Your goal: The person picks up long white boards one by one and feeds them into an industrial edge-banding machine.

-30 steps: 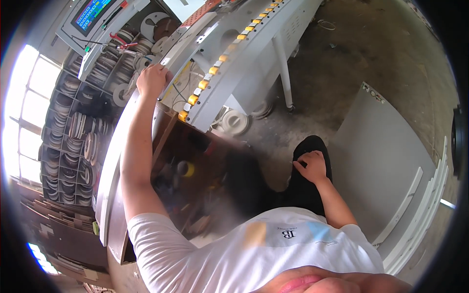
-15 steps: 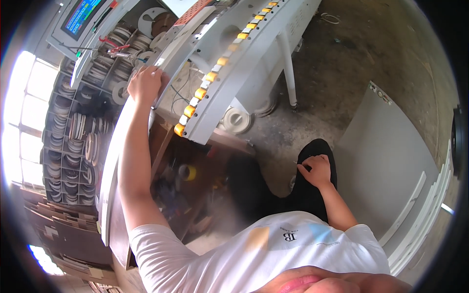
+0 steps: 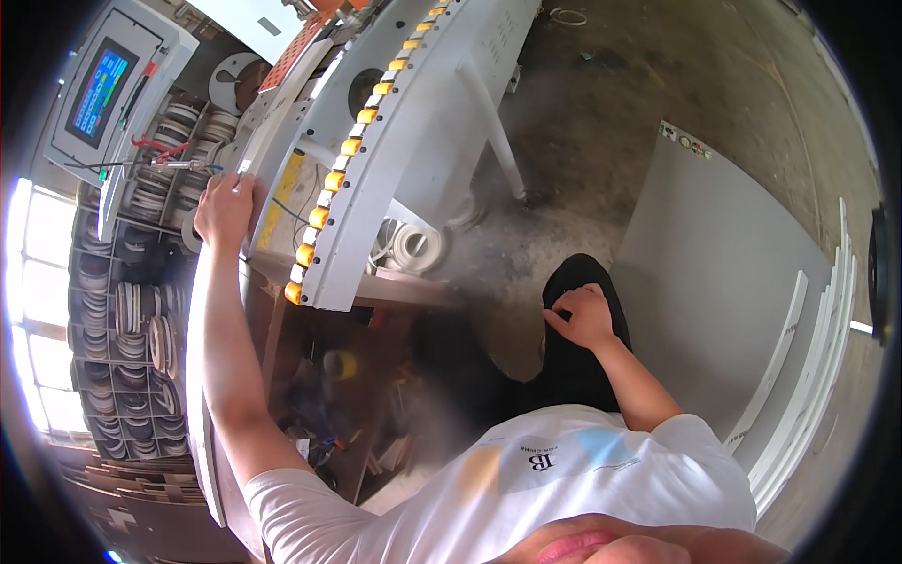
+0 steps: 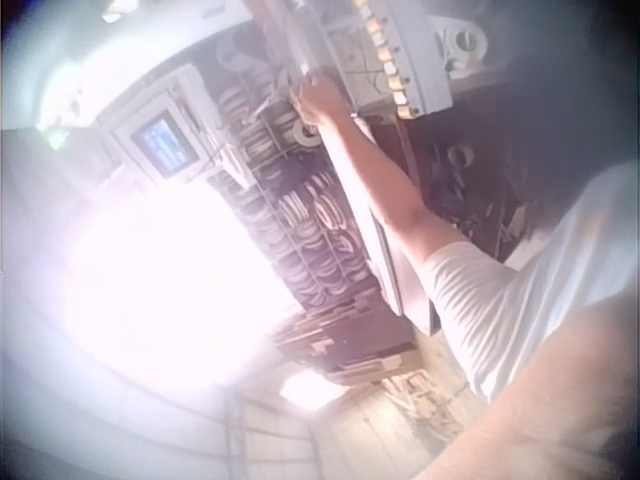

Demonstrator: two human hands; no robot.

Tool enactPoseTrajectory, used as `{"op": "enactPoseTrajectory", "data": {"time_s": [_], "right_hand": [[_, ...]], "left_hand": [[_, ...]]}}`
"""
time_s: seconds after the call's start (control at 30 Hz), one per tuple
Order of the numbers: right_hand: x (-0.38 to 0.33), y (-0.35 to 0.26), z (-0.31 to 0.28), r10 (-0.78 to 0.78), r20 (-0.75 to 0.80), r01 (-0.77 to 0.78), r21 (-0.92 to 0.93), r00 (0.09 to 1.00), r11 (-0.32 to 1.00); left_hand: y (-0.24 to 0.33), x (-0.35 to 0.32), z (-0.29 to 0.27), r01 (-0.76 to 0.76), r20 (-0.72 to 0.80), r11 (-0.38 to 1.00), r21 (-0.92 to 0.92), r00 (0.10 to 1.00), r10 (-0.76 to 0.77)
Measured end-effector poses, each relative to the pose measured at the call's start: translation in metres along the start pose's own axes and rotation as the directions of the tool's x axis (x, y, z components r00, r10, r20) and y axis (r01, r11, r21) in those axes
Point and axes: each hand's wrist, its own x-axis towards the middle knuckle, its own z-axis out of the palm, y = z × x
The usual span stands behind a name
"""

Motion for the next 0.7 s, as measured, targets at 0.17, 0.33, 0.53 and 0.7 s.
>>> {"op": "enactPoseTrajectory", "data": {"time_s": [0.17, 0.33, 0.53, 0.7], "right_hand": [[0.004, 0.002, 0.001, -0.012, 0.012, 0.012, -0.002, 1.0, 1.0], [0.006, -0.003, -0.001, 0.027, -0.026, -0.026, 0.041, 0.999, 0.999], [0.014, -0.01, -0.003, 0.041, -0.017, -0.04, 0.052, 0.999, 0.998], [0.013, -0.011, -0.002, 0.03, -0.032, -0.029, 0.047, 0.999, 0.998]], "left_hand": [[-0.027, 0.005, 0.026, -0.111, -0.11, 0.991, -0.075, 0.989, 0.102], [-0.03, 0.015, 0.042, -0.095, -0.129, 0.989, -0.116, 0.988, 0.079], [-0.036, 0.027, 0.059, 0.051, 0.04, 0.988, -0.147, 0.998, -0.045], [0.011, 0.056, 0.053, 0.091, 0.088, 0.982, -0.168, 0.993, -0.077]]}}
